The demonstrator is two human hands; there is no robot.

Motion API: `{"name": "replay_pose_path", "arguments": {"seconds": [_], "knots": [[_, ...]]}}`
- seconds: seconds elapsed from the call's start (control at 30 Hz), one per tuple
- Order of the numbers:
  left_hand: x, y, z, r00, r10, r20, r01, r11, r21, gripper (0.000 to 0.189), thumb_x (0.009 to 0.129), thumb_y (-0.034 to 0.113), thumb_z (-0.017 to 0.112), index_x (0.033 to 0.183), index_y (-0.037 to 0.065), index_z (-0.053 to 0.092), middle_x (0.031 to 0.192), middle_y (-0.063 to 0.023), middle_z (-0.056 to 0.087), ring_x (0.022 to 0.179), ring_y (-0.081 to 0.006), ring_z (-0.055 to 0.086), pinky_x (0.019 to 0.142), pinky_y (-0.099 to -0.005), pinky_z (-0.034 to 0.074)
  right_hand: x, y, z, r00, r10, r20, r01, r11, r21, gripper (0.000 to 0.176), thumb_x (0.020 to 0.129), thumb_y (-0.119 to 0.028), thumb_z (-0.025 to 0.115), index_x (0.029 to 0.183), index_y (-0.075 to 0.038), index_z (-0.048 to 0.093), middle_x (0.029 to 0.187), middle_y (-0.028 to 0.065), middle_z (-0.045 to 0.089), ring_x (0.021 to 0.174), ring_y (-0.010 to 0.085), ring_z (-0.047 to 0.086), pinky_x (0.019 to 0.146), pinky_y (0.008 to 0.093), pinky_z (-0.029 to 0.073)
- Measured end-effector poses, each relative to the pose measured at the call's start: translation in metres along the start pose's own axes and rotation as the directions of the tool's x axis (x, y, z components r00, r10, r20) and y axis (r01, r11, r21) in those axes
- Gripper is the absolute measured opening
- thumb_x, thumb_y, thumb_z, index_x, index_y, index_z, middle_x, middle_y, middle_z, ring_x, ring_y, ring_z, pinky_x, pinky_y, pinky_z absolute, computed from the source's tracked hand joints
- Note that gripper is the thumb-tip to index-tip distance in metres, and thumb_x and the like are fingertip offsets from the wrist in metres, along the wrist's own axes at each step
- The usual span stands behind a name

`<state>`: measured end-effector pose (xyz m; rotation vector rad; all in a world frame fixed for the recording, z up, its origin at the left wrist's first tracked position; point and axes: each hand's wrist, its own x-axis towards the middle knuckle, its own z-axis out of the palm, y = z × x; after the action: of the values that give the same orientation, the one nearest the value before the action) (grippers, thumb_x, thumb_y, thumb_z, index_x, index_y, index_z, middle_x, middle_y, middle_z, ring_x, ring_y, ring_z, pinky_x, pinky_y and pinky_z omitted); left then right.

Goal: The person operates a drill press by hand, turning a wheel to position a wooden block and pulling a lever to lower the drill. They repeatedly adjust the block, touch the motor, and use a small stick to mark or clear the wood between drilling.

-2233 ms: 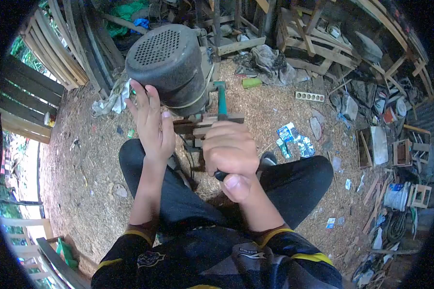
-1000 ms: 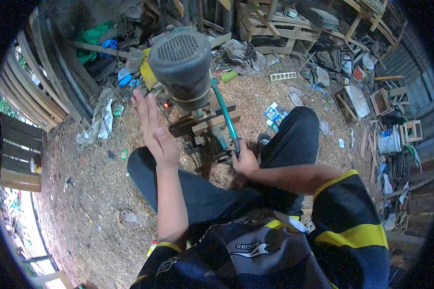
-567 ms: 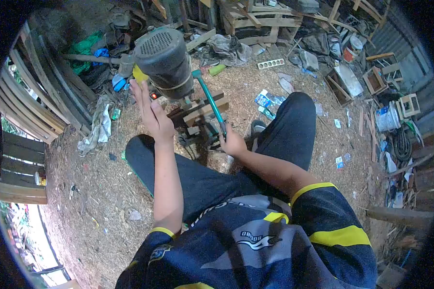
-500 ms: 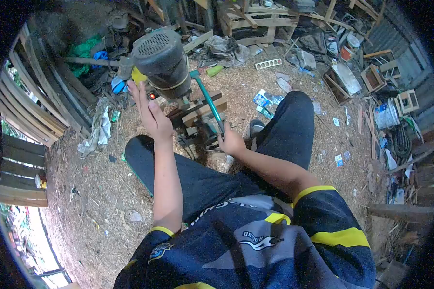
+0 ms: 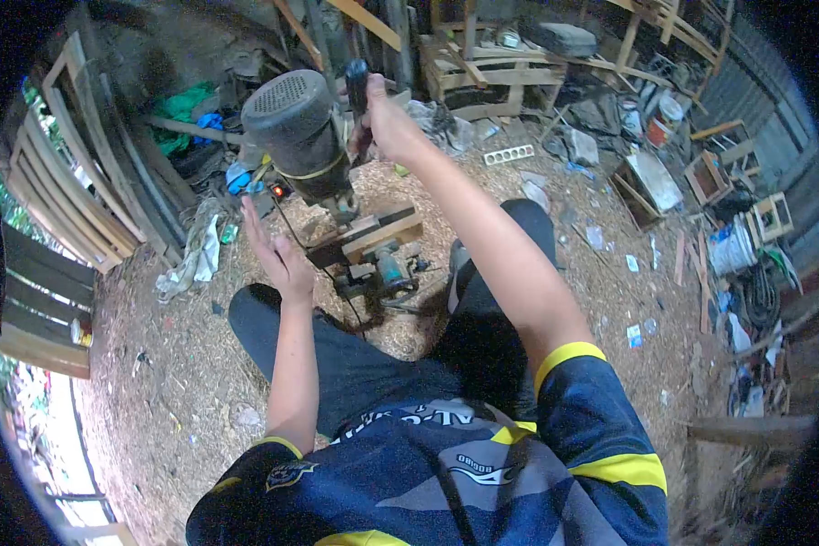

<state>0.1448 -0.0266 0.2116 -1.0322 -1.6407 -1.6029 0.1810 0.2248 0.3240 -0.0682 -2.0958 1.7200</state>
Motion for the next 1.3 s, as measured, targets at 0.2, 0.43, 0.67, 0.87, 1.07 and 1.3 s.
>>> {"name": "replay_pose_path", "arguments": {"seconds": [0.2,0.43,0.67,0.87,1.07,1.3], "knots": [[0.065,0.045,-0.024,0.996,0.082,0.023,-0.083,0.994,0.066,0.058,0.111,0.039,0.029,0.148,-0.002,0.043,0.162,-0.0239,0.036,0.155,-0.0343,0.027,0.126,-0.0481,0.019,0.077,0.084,-0.013,0.961,-0.236,-0.146,0.109,0.805,-0.584,0.057,0.109,-0.047,0.040,0.149,-0.008,0.052,0.132,0.0305,0.059,0.129,0.0473,0.053,0.110,0.0482,0.041],[0.083,-0.003,-0.032,0.991,0.132,0.026,-0.133,0.942,0.307,0.049,0.109,0.032,0.038,0.144,-0.001,0.047,0.159,-0.0234,0.041,0.154,-0.0379,0.028,0.126,-0.0502,0.019,0.116,0.159,0.026,0.942,-0.172,-0.289,0.143,0.983,-0.119,0.045,0.109,-0.037,0.048,0.133,-0.002,0.062,0.125,0.0226,0.067,0.123,0.0336,0.062,0.105,0.0382,0.044],[0.055,-0.057,-0.019,0.929,-0.334,-0.159,0.361,0.913,0.192,0.079,0.093,0.018,0.074,0.156,-0.002,0.032,0.163,-0.0243,0.031,0.154,-0.0342,0.027,0.126,-0.0459,0.018,0.157,0.186,0.023,0.937,-0.071,-0.341,0.035,0.993,-0.112,0.047,0.107,-0.041,0.051,0.128,-0.001,0.063,0.118,0.0210,0.070,0.111,0.0342,0.066,0.099,0.0393,0.048],[0.051,-0.069,-0.024,0.916,-0.379,-0.134,0.401,0.882,0.247,0.092,0.085,0.022,0.084,0.157,-0.001,0.031,0.164,-0.0223,0.031,0.154,-0.0322,0.026,0.127,-0.0452,0.017,0.090,0.157,0.031,0.917,0.128,-0.377,-0.133,0.991,0.013,0.049,0.107,-0.038,0.051,0.134,0.002,0.059,0.124,0.0230,0.067,0.116,0.0350,0.064,0.102,0.0398,0.045],[0.044,-0.076,-0.029,0.912,-0.381,-0.149,0.408,0.875,0.260,0.087,0.086,0.022,0.083,0.156,0.001,0.036,0.162,-0.0225,0.035,0.152,-0.0336,0.030,0.125,-0.0460,0.020,0.080,0.127,0.026,0.938,-0.025,-0.345,-0.003,0.997,-0.082,0.044,0.107,-0.032,0.052,0.135,0.000,0.061,0.125,0.0203,0.069,0.118,0.0332,0.064,0.102,0.0382,0.045],[0.042,-0.058,-0.018,0.973,-0.214,-0.083,0.229,0.929,0.292,0.047,0.097,0.018,0.069,0.138,-0.001,0.055,0.151,-0.0221,0.051,0.148,-0.0371,0.039,0.122,-0.0468,0.027,0.068,0.123,0.038,0.926,0.018,-0.376,-0.079,0.986,-0.149,0.043,0.108,-0.032,0.051,0.135,0.000,0.062,0.126,0.0189,0.069,0.121,0.0275,0.062,0.106,0.0346,0.044]]}}
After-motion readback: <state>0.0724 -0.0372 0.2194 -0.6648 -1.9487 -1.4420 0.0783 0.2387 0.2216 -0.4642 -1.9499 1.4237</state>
